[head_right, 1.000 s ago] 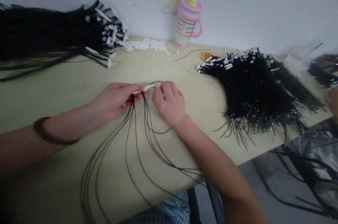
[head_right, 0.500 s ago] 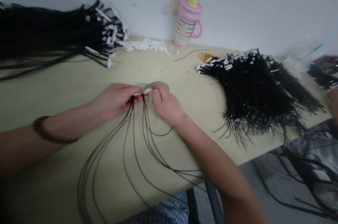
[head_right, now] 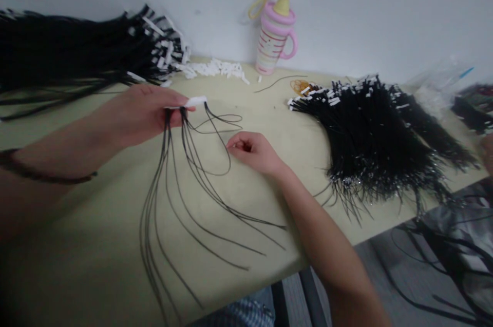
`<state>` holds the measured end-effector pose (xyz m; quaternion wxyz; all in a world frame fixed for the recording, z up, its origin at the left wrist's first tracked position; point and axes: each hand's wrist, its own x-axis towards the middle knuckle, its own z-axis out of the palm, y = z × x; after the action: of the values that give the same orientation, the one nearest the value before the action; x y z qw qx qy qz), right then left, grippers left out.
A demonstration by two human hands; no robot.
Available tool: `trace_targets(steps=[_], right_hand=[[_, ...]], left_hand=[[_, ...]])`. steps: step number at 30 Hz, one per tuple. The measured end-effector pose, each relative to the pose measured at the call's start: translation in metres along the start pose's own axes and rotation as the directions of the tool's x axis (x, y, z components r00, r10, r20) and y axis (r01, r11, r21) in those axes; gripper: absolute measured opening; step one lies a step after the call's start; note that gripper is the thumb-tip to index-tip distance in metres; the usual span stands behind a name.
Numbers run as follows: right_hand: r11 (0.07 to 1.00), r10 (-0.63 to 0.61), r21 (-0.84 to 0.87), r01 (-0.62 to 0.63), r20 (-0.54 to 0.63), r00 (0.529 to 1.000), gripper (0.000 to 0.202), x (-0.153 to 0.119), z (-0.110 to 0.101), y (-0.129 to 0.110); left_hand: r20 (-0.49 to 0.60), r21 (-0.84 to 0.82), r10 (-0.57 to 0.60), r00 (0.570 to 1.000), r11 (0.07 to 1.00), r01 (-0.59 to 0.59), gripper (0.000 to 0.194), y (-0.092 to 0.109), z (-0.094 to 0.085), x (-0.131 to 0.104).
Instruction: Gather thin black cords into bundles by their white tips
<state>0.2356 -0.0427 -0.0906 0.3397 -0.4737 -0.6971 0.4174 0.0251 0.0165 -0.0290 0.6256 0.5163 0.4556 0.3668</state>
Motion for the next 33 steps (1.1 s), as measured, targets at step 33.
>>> trace_targets(steps=[33], right_hand=[[0.962, -0.165, -0.273, 0.02, -0.52, 0.838, 0.037, 0.002, -0.009, 0.006]], left_hand=[[0.2, 0.467, 0.106, 0.974, 0.864, -0.19, 0.018, -0.04, 0.002, 0.006]])
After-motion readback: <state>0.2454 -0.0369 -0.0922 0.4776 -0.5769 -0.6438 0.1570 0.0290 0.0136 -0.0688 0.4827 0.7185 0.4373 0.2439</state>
